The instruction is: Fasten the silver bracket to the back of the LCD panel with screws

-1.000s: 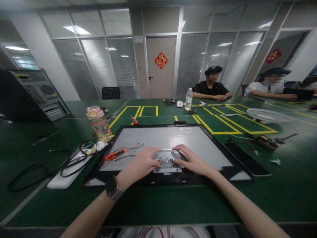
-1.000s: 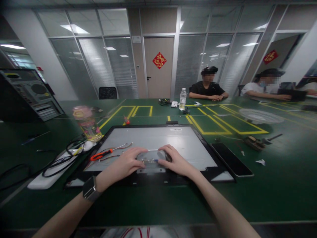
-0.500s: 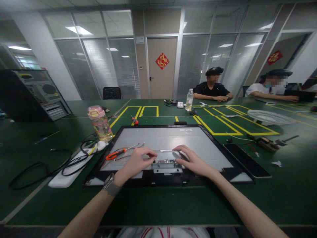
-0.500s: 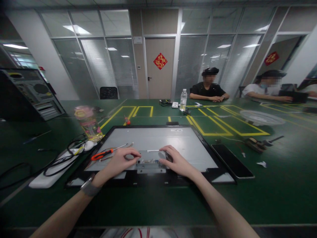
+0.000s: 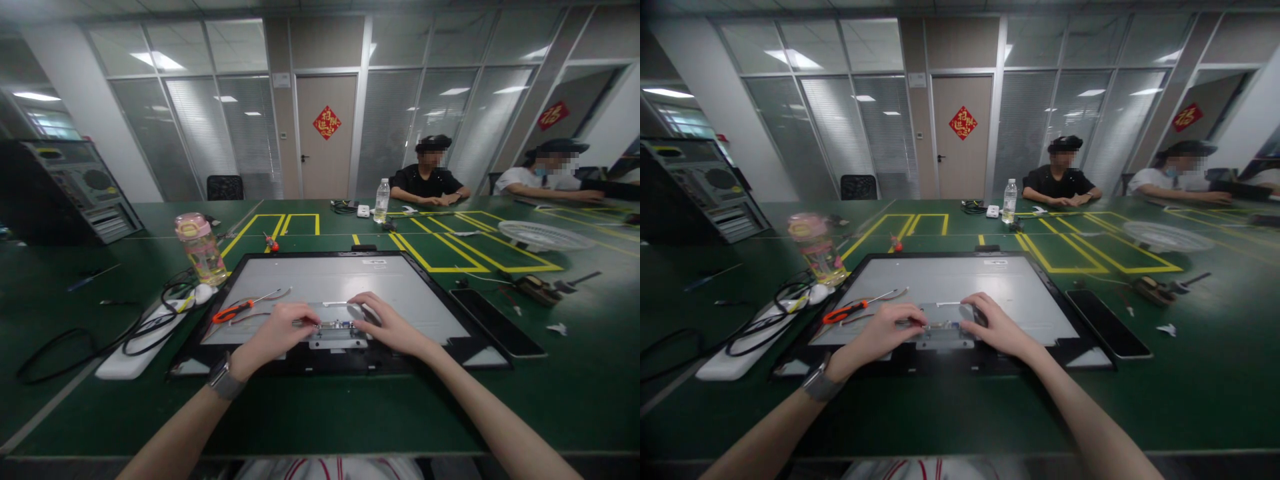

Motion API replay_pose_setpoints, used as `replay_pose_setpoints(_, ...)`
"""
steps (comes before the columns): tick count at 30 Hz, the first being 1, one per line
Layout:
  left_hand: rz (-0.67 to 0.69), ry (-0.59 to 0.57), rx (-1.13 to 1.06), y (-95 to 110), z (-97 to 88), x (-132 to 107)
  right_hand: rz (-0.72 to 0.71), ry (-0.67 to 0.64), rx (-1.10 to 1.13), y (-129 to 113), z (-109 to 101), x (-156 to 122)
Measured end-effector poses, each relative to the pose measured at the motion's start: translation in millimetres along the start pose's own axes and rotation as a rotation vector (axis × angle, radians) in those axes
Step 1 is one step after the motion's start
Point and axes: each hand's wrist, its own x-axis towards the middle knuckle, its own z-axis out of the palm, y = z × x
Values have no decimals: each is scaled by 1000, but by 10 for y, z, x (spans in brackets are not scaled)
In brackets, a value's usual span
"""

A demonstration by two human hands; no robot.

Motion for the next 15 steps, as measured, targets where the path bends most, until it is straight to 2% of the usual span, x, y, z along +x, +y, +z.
replay_pose_setpoints(6, 169, -116, 145, 61, 48, -37, 8, -5, 6, 2, 6, -5)
replay_pose_setpoints(11, 154, -154, 276, 55, 71, -55, 4, -4, 4, -4, 4, -4)
replay_pose_setpoints(15, 127, -150, 287, 57, 72, -45, 9, -10, 14, -3, 7, -6)
